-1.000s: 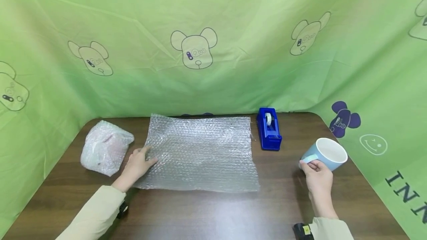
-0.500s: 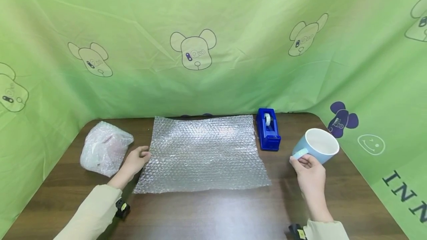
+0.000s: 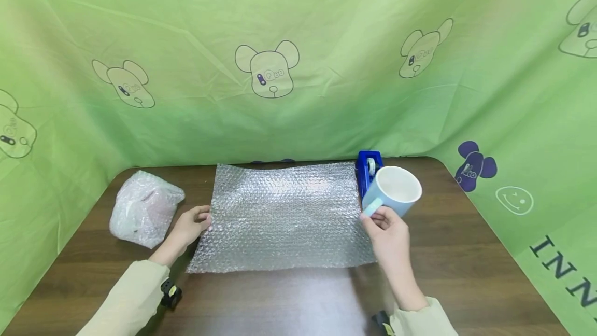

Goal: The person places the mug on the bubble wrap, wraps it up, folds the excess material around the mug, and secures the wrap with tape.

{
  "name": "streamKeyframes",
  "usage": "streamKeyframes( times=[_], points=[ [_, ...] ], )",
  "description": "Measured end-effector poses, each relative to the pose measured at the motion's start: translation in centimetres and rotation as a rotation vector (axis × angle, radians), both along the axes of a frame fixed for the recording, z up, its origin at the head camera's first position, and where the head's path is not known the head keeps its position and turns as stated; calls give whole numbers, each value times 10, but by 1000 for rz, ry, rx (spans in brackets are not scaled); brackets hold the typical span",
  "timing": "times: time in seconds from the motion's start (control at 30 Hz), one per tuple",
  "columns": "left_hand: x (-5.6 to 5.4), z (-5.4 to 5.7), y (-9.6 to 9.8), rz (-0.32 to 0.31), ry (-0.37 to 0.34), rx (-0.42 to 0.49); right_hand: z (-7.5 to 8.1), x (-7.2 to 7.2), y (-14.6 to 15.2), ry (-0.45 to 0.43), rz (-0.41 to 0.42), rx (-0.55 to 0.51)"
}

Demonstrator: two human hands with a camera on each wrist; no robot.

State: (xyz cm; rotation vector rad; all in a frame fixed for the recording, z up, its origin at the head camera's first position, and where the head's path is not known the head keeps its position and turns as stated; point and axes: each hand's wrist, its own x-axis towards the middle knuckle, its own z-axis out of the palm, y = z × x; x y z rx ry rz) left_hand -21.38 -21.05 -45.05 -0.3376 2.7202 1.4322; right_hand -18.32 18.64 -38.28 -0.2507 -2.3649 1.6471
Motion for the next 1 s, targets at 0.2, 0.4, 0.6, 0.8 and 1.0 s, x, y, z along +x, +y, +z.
streamKeyframes(
  times=[0.2, 0.4, 0.6, 0.8, 1.0],
  points=[
    [-1, -3, -2, -5, 3, 12, -1, -5, -42, -8, 62, -34],
    [-4, -10, -6, -6, -17, 113, -9, -13, -83, -10, 134, -47],
    [-5, -12, -5, 6, -26, 185, -23, -19, -117, -3, 195, -86],
    [-5, -9, -2, 0, -43, 208, -39, -24, -142, -18, 199, -87],
    [-4, -8, -1, 4, -51, 199, -51, -27, -157, -44, 199, -69]
  ],
)
